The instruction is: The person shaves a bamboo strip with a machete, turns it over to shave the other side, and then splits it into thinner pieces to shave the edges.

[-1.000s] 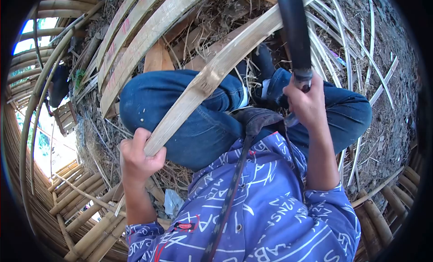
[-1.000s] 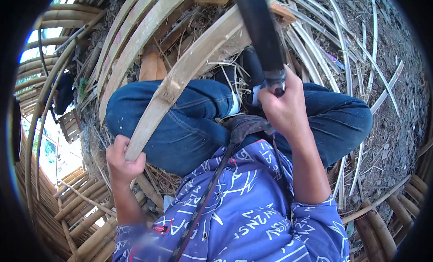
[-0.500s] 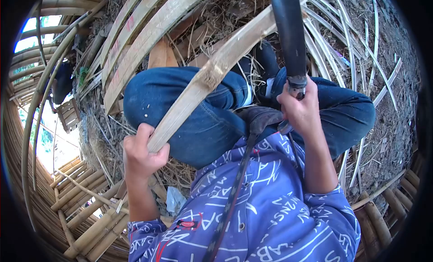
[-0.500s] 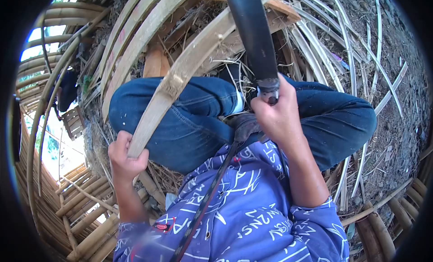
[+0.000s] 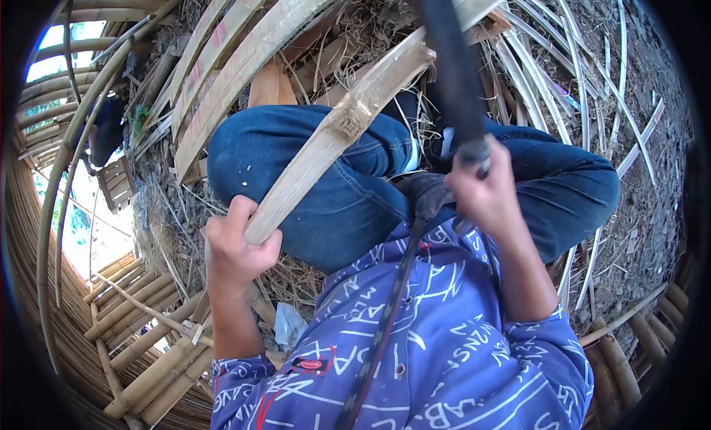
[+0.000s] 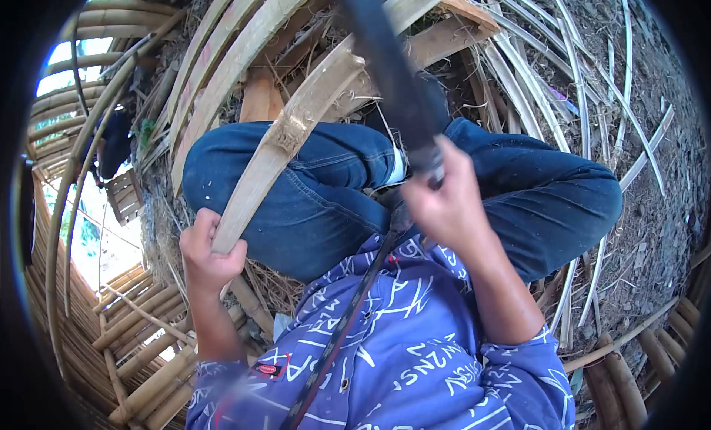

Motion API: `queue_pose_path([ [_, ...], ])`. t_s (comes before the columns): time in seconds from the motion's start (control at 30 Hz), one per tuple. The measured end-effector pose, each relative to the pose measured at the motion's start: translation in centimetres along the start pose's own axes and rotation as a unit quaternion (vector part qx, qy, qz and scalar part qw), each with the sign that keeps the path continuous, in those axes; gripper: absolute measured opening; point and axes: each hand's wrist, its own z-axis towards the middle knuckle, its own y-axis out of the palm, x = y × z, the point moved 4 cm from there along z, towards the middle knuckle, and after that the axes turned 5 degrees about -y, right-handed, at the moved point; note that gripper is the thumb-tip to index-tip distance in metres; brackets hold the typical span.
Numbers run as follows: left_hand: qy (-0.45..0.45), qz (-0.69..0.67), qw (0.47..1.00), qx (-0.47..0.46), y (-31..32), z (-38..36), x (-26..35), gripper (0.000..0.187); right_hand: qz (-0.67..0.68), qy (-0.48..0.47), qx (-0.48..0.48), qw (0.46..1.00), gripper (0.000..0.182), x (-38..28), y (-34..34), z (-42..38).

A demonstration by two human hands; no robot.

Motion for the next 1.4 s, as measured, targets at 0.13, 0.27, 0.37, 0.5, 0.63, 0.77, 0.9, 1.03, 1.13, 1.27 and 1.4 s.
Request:
queue_pose_path([
  [0.13, -0.012, -0.009, 1.0, -0.012, 0.2, 0.1, -0.4, 0.025, -0.087, -0.014, -0.021, 0.996, 0.023, -0.4, -1.7, 0.8],
  [0.27, -0.011, 0.01, 1.0, -0.012, -0.3, -0.4, -0.3, 0.025, -0.047, -0.045, -0.036, 0.997, 0.025, -0.3, 0.8, -0.2],
  [0.37, -0.01, -0.002, 1.0, -0.012, 0.0, 0.2, -0.4, 0.025, -0.04, 0.001, -0.022, 0.999, 0.015, -0.1, -1.3, 0.7],
  [0.5, -0.014, -0.01, 1.0, -0.005, 0.0, 0.1, -0.2, 0.025, -0.034, -0.022, -0.021, 0.999, 0.02, 0.5, 0.5, -0.3],
  [0.63, -0.014, -0.028, 0.999, -0.012, 0.2, 0.2, -0.6, 0.025, -0.025, -0.007, -0.005, 1.0, 0.021, 0.1, -0.5, 0.5],
  [0.77, -0.013, -0.016, 1.0, -0.005, -0.2, -0.2, -0.6, 0.025, -0.025, -0.049, -0.028, 0.998, 0.019, -0.6, 1.7, -0.3],
  [0.9, -0.013, -0.03, 0.999, -0.011, 0.1, 0.0, -0.5, 0.025, -0.03, -0.014, -0.009, 0.999, 0.02, -0.3, 0.2, 0.8],
  [1.03, -0.012, -0.022, 1.0, -0.005, -0.2, 0.2, -0.2, 0.025, -0.048, -0.071, -0.045, 0.995, 0.018, -0.3, 2.5, -0.6],
  [1.13, -0.017, -0.03, 0.999, -0.011, 0.2, 0.2, -0.4, 0.025, -0.109, -0.118, -0.019, 0.987, 0.019, -0.8, 1.0, 0.5],
  [1.27, -0.031, -0.021, 0.999, -0.012, -0.3, -0.3, -0.5, 0.026, -0.108, -0.122, 0.015, 0.986, 0.025, -0.5, 2.1, 0.2],
  [1.4, -0.014, -0.024, 1.0, -0.013, 0.0, 0.2, -0.3, 0.025, -0.111, -0.074, 0.023, 0.991, 0.027, -0.5, 0.3, 1.3],
])
